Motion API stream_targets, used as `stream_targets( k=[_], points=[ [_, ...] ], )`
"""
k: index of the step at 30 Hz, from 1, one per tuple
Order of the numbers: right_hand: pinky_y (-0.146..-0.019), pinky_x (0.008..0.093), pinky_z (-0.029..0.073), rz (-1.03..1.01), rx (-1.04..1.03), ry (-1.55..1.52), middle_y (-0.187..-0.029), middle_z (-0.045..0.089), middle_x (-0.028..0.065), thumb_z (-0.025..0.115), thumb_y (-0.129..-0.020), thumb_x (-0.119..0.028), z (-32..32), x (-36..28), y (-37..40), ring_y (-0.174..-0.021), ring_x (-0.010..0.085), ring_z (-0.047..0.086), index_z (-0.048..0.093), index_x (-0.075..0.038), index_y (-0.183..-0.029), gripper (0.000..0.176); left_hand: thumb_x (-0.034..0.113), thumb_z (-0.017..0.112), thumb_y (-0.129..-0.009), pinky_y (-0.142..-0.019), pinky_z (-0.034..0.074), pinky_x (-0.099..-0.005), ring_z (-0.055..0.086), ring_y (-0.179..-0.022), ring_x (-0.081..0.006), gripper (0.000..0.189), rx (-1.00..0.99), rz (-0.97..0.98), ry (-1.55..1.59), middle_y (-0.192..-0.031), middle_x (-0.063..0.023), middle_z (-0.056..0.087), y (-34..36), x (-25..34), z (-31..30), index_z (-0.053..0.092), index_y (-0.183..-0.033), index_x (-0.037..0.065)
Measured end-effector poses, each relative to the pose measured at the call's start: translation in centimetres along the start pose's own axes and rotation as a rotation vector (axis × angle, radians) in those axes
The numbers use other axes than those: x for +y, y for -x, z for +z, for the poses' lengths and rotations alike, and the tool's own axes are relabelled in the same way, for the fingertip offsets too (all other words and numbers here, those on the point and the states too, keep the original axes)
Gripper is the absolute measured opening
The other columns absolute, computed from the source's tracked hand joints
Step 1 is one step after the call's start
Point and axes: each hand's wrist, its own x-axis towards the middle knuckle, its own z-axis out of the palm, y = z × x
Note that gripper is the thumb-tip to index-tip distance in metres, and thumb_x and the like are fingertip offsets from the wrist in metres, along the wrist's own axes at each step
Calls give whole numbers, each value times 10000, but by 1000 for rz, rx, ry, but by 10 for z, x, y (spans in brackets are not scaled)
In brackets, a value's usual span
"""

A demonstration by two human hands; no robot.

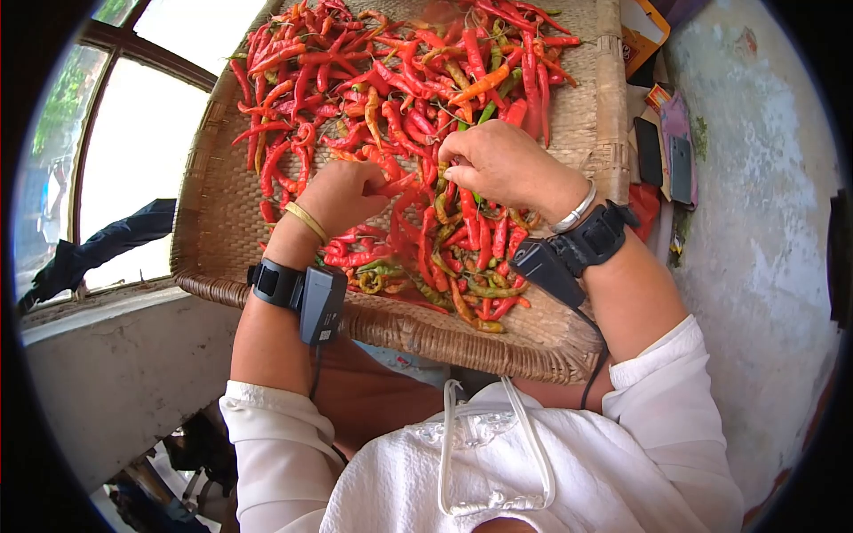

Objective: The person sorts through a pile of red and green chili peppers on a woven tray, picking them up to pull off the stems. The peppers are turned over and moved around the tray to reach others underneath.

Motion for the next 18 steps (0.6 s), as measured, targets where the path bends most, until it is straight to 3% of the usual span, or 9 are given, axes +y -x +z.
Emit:
stream_targets(
  k=[1, 2, 4, 5, 9, 10, 12, 18],
  points=[
    [-701, 426, 461, -2, -1, 0, -773, 609, 167, 595, -726, -204, 1, -1, 0, -774, 328, 587, 609, -42, -820, 187, 144, 653, -702, -503, 432, -304, 561, -534, -198, 171, 60, 58, 27, -600, -86, 575, -3, -4, 1, 562, -728, 2],
    [-701, 426, 461, -2, -3, 11, -772, 608, 170, 597, -725, -203, 2, -1, 0, -774, 329, 587, 610, -40, -822, 191, 144, 653, -702, -503, 432, -304, 561, -534, -198, 171, 62, 56, 27, -600, -86, 575, -4, -2, 1, 562, -728, 2],
    [-701, 427, 462, -3, -7, 23, -771, 607, 172, 598, -724, -203, 2, -2, 0, -774, 331, 587, 610, -38, -825, 194, 125, 621, -770, -447, 399, -252, 518, -493, -101, 139, 52, -169, 562, -564, -24, 538, -7, 11, -2, 541, -774, 11],
    [-696, 423, 461, 5, -24, 8, -769, 607, 174, 598, -727, -208, 2, -3, 0, -772, 331, 587, 610, -36, -827, 199, 128, 596, -813, -430, 376, -203, 489, -498, -46, 131, 48, -131, 672, -583, 11, 517, -8, 12, -1, 517, -802, 25],
    [-677, 411, 458, 25, -88, -151, -759, 606, 177, 606, -734, -246, 3, -6, -1, -765, 328, 589, 613, -34, -828, 232, 117, 600, -817, -442, 403, -200, 496, -494, -65, 134, 131, -82, 1046, -627, -2, 536, -13, 29, 12, 506, -808, 22],
    [-677, 411, 458, 24, -90, -149, -759, 606, 177, 606, -734, -246, 3, -8, -1, -765, 328, 589, 613, -34, -828, 232, 117, 600, -817, -442, 403, -200, 496, -494, -65, 134, 134, -82, 1048, -627, -2, 536, -14, 26, 16, 506, -808, 22],
    [-667, 406, 455, 17, -105, -315, -755, 606, 178, 620, -727, -298, 3, -12, -1, -752, 328, 591, 601, -20, -820, 294, 125, 598, -824, -535, 457, -203, 539, -642, -61, 102, 81, -142, 967, -771, -5, 566, -14, 24, 21, 525, -857, 61],
    [-653, 406, 461, 106, -42, -178, -764, 607, 181, 655, -679, -363, 13, -22, 0, -724, 337, 592, 581, -5, -820, 392, 187, 601, -826, -607, 492, -237, 580, -708, -111, 245, -1, -200, 1057, -815, -43, 586, -16, 23, 26, 540, -954, -12]
  ],
)
